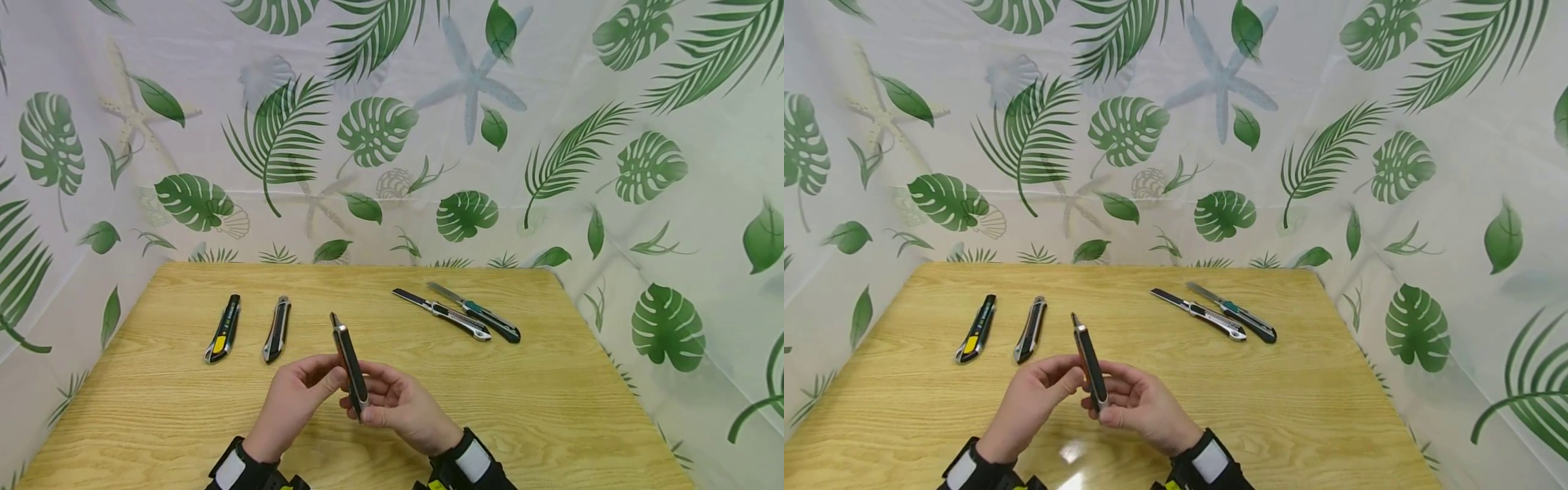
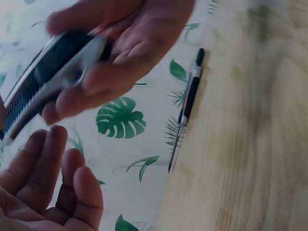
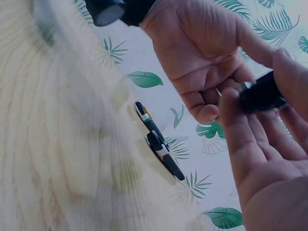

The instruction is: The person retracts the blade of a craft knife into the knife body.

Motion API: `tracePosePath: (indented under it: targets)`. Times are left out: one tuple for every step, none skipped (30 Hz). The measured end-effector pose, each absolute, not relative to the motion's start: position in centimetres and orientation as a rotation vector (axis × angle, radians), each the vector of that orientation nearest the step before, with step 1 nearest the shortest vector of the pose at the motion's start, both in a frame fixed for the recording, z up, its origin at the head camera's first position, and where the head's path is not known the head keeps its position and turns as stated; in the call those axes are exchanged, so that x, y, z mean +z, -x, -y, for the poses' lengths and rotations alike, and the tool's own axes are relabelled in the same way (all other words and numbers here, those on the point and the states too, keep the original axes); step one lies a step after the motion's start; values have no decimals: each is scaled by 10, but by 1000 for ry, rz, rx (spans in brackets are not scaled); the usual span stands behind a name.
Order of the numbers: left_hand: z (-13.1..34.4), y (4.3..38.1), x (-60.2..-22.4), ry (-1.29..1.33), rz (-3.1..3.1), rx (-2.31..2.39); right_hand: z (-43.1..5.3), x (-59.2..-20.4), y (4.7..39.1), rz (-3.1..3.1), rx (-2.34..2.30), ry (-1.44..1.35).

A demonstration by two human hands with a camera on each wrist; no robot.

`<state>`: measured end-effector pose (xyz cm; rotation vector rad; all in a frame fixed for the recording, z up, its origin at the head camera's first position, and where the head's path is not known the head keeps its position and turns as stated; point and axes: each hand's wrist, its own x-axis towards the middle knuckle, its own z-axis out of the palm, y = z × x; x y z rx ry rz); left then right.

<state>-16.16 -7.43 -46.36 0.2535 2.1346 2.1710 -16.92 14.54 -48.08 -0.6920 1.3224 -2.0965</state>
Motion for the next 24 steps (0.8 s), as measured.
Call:
tracePosePath:
  targets:
    - [70, 160, -463, -256, -2183, 2130, -145, -481, 170, -1352, -2110, 682]
    - [67, 158, -463, -257, -2235, 2091, -145, -481, 170, -1374, -2124, 668]
    - [64, 156, -462, -257, -2284, 2063, -145, -482, 170, -1395, -2137, 660]
    - [61, 153, -461, -249, -2336, 2036, -145, -482, 170, -1409, -2146, 653]
    - [58, 151, -458, -239, -2376, 2021, -145, -482, 171, -1417, -2158, 647]
    - [56, 148, -455, -230, -2402, 2020, -145, -483, 171, -1423, -2164, 640]
    - [54, 145, -452, -226, -2428, 2019, -145, -484, 171, -1428, -2170, 639]
    - [52, 143, -448, -220, -2451, 2017, -145, -484, 171, -1432, -2176, 641]
    - [51, 140, -444, -212, -2467, 2017, -144, -484, 171, -1434, -2180, 644]
    - [50, 138, -440, -207, -2483, 2017, -144, -484, 171, -1438, -2180, 646]
    - [48, 137, -438, -205, -2496, 2019, -144, -484, 170, -1440, -2183, 647]
    - [48, 136, -436, -205, -2505, 2022, -144, -484, 170, -1449, -2180, 646]
    - [47, 135, -436, -203, -2509, 2025, -144, -484, 170, -1456, -2178, 643]
    - [47, 136, -437, -199, -2510, 2026, -144, -484, 170, -1461, -2176, 637]
    - [46, 137, -440, -197, -2510, 2029, -144, -484, 170, -1465, -2175, 629]
    - [46, 138, -443, -197, -2507, 2034, -145, -483, 170, -1470, -2174, 622]
    - [47, 140, -447, -197, -2502, 2039, -145, -483, 170, -1477, -2172, 614]
    - [47, 141, -451, -198, -2498, 2044, -145, -483, 170, -1487, -2167, 608]
    - [48, 143, -455, -201, -2494, 2049, -145, -482, 170, -1495, -2160, 601]
    - [48, 145, -458, -206, -2498, 2050, -145, -482, 170, -1504, -2154, 596]
    - [49, 146, -460, -209, -2504, 2051, -145, -481, 170, -1521, -2143, 590]
    - [49, 147, -462, -212, -2513, 2051, -145, -481, 171, -1541, -2128, 583]
    - [50, 148, -463, -213, -2527, 2049, -146, -481, 171, -1561, -2113, 577]
    - [50, 150, -463, -214, -2543, 2045, -146, -481, 172, -1579, -2098, 570]
